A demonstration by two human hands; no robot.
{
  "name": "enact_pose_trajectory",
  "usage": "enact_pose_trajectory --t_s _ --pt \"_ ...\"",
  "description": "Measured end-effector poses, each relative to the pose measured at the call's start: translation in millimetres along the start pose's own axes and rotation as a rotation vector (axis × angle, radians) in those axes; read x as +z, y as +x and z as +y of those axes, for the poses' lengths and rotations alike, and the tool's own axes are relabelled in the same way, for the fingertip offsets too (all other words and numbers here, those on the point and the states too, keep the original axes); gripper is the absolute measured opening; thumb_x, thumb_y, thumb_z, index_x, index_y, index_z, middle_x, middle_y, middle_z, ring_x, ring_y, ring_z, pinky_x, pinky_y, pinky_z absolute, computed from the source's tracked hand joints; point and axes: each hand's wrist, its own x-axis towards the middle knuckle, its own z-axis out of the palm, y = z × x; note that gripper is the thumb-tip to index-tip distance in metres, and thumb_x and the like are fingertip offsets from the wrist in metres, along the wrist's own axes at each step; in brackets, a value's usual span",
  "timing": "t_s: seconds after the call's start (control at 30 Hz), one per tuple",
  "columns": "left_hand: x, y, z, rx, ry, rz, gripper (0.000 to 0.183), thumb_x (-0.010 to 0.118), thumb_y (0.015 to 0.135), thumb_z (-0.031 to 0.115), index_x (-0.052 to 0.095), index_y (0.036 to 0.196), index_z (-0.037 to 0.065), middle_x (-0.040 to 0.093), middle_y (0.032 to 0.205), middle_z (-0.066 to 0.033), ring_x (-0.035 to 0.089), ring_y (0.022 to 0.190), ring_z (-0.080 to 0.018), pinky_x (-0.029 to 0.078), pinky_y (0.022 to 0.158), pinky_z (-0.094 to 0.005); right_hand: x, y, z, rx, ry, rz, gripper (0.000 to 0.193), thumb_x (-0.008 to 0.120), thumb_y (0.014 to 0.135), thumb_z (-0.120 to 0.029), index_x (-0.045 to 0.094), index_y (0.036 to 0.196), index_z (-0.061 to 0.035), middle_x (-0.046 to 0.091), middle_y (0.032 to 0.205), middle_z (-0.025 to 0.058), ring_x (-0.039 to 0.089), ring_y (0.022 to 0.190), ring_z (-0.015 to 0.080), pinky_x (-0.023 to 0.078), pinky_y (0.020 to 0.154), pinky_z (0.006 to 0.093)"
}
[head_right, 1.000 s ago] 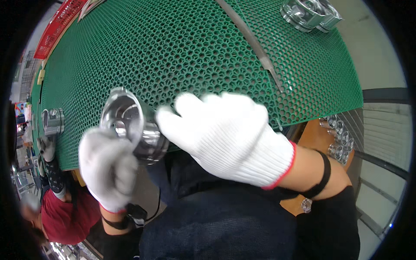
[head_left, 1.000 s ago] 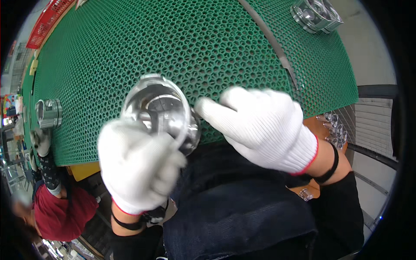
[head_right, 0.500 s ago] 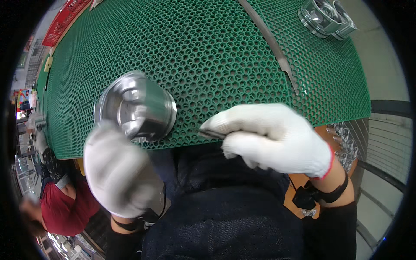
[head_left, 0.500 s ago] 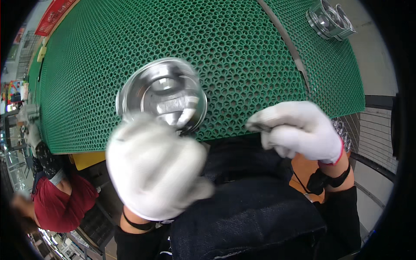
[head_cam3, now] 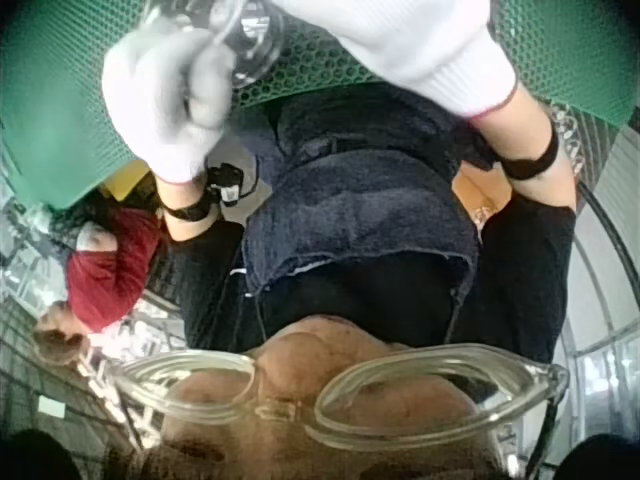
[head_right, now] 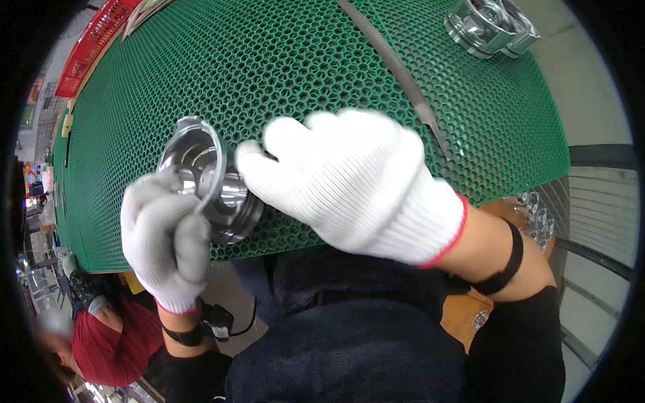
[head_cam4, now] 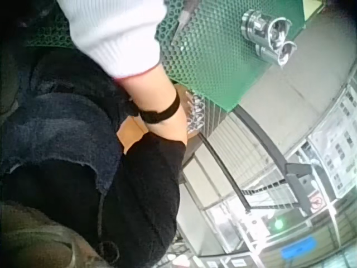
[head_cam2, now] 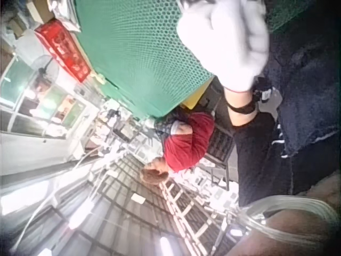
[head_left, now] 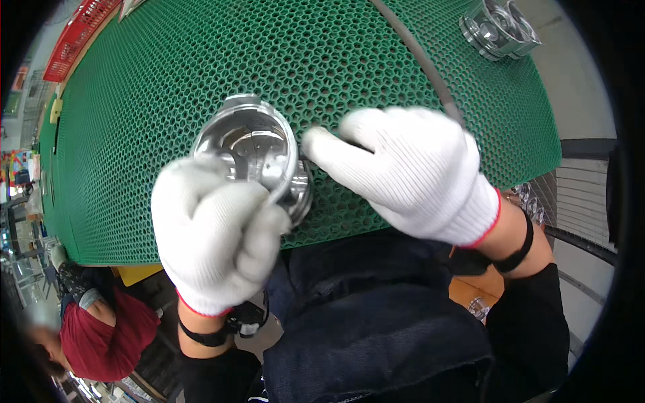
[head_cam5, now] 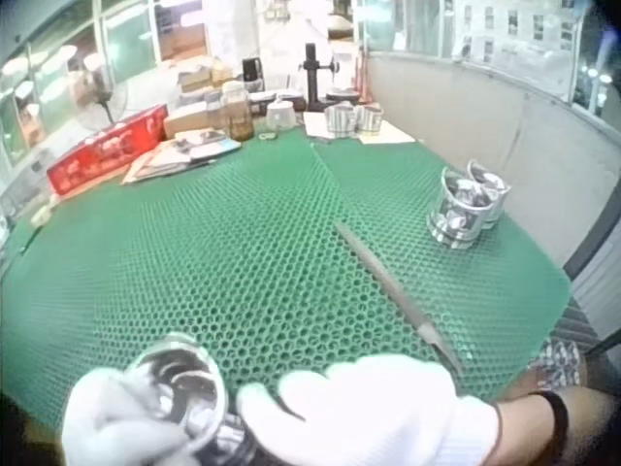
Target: Inspecting and deburring metal engine pistons at a workbench in a fabrication facility.
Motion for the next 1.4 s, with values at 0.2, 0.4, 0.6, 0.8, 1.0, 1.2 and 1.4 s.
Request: enact_pose_trajectory --t_s 0.2,0.4,0.6,0.8,1.0,1.2,1.4 --pt "14.9 -27.7 18.9 0.028 -0.008 -0.034 0.034 0.079 0.078 0.034 0.068 0.090 0.005 0.055 0.084 -0.0035 0.060 0.072 -0.0221 0.052 0.075 -0.0407 -14.7 -9.9 12.6 0.726 1.123 -0.765 0.031 0.059 0.092 -0.015 0.068 0.121 -0.0072 0.071 0.084 0.0079 0.062 0.056 0.0111 0.049 0.048 0.0271" --pt "-5.4 -53.8 -37.0 -0.394 -0.322 0.288 0.043 0.068 0.089 0.021 0.061 0.125 0.000 0.053 0.139 -0.0212 0.056 0.124 -0.0357 0.044 0.107 -0.0438 -23.1 -68.4 7.0 1.104 1.767 -0.254 0.033 0.052 0.094 -0.012 0.062 0.121 0.0042 0.069 0.080 0.0090 0.055 0.047 0.0078 0.042 0.041 0.0198" --pt "3.8 26.7 -59.2 0.065 -0.102 -0.371 0.051 0.077 0.079 0.033 0.065 0.122 0.007 0.051 0.142 -0.0242 0.053 0.127 -0.0423 0.047 0.103 -0.0465 -7.8 -67.6 -6.4 1.022 1.939 0.026 0.031 0.050 0.094 -0.007 0.060 0.120 0.0052 0.069 0.090 0.0134 0.055 0.049 0.0107 0.043 0.042 0.0218" --pt "10.4 38.4 21.8 0.120 0.111 -0.272 0.040 0.074 0.071 0.015 0.067 0.110 0.006 0.067 0.115 -0.0164 0.063 0.112 -0.0377 0.050 0.096 -0.0449 -23.4 -60.5 -13.2 0.762 1.369 -0.134 0.024 0.064 0.090 -0.004 0.068 0.114 -0.0005 0.071 0.098 0.0095 0.064 0.071 0.0124 0.051 0.064 0.0255" --pt "25.4 44.1 27.2 0.075 0.278 -0.270 0.053 0.068 0.059 -0.001 0.060 0.111 0.007 0.066 0.107 -0.0104 0.064 0.102 -0.0336 0.049 0.095 -0.0428 -3.1 -45.4 -6.6 0.444 0.968 0.058 0.023 0.065 0.088 -0.004 0.068 0.110 -0.0015 0.068 0.090 0.0108 0.066 0.078 0.0205 0.053 0.071 0.0307" --pt "28.8 81.0 19.0 -0.140 0.223 -0.511 0.029 0.066 0.075 0.009 0.068 0.104 0.008 0.070 0.096 -0.0139 0.066 0.092 -0.0371 0.053 0.080 -0.0424 -2.3 -39.3 -5.8 0.136 0.376 0.093 0.019 0.065 0.081 -0.012 0.067 0.100 -0.0136 0.058 0.077 -0.0006 0.064 0.060 0.0176 0.053 0.050 0.0309" --pt "30.1 104.7 5.6 -0.161 0.263 -0.737 0.032 0.060 0.076 0.003 0.069 0.107 0.008 0.070 0.095 -0.0171 0.066 0.094 -0.0381 0.054 0.081 -0.0423 -16.5 -45.1 0.5 -0.018 0.094 -0.043 0.018 0.062 0.083 -0.018 0.067 0.100 -0.0147 0.059 0.077 -0.0006 0.061 0.057 0.0154 0.050 0.048 0.0292"
